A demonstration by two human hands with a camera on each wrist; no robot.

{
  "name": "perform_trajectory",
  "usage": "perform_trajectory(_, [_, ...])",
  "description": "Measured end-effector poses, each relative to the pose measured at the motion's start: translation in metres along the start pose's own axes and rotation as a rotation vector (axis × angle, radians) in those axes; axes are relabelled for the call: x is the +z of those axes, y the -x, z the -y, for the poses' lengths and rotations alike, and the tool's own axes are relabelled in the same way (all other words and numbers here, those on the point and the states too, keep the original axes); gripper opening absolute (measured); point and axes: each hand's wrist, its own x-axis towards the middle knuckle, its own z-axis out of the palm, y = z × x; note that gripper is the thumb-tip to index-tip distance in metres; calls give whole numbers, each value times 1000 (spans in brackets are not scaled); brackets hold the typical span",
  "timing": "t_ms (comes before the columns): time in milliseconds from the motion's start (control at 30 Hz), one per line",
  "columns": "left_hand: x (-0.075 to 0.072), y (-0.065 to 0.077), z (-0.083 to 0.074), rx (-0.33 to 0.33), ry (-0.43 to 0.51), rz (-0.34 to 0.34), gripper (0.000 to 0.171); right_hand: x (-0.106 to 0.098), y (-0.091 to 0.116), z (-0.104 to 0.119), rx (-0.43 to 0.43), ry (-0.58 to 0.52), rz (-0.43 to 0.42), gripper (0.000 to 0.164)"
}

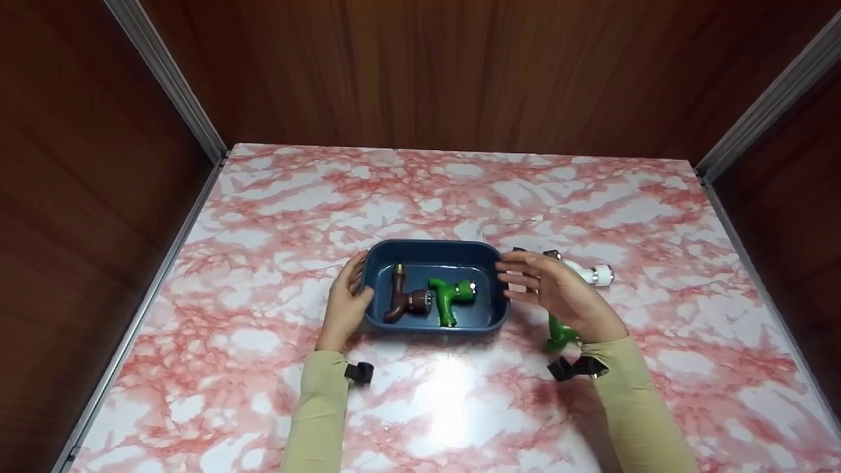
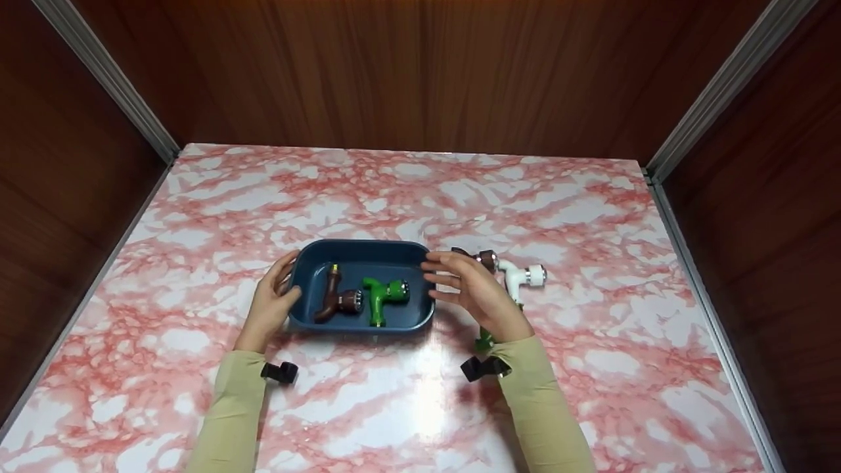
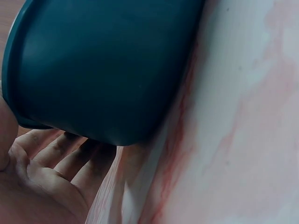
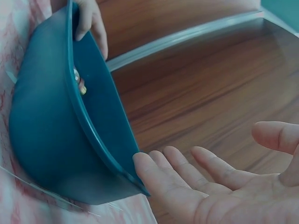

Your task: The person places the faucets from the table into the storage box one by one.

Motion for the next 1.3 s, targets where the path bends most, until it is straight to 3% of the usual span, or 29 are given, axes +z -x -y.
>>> perform_trajectory(567, [0, 0, -1, 8, -2, -5, 61, -23, 20, -2, -44, -6, -59, 47])
perform_trajectory(967, [0, 1, -2, 4, 0, -5, 61, -40, 32, -2, -37, 13, -89, 52])
perform_trajectory(1300, [-1, 1, -2, -9, 21, 9, 61, -64, 48, -2, -73, -15, -69, 47])
